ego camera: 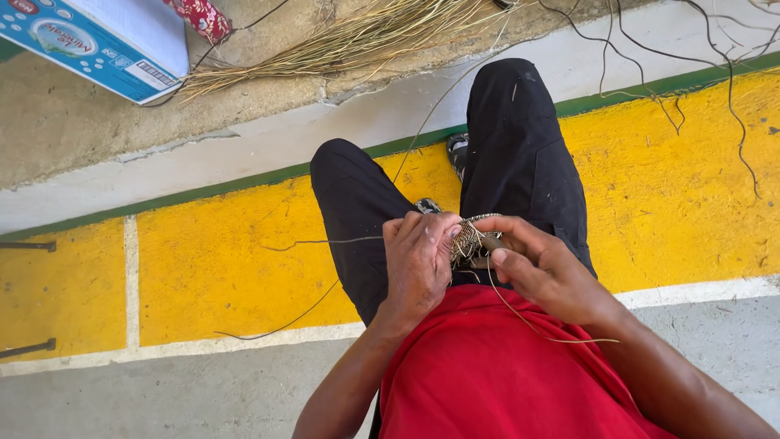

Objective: The person is weaving a circular object using thin natural fiber strands and a tool.

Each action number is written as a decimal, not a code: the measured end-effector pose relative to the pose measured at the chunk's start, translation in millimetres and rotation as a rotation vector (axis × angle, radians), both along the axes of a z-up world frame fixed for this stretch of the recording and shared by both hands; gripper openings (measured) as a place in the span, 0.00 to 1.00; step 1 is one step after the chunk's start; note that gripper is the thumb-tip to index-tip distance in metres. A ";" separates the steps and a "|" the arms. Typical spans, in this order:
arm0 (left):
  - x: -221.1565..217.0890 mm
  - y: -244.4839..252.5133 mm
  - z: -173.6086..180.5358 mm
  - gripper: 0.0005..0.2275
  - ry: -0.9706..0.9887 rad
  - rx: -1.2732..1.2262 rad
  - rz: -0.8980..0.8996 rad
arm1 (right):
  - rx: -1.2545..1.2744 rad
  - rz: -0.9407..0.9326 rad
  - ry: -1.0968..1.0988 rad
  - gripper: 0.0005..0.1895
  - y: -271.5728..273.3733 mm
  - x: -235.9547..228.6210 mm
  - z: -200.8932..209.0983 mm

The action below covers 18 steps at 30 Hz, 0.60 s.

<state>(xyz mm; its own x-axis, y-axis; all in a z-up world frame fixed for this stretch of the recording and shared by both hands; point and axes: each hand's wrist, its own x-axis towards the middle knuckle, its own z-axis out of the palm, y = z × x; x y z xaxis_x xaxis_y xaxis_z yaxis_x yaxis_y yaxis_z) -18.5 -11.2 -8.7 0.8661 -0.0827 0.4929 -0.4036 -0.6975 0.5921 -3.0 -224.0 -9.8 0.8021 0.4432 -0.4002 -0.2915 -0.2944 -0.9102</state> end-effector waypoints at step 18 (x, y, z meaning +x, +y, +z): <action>70.5 105.7 -74.4 0.07 0.304 -0.666 0.271 | -0.708 0.433 -0.703 0.19 -30.2 -24.2 6.9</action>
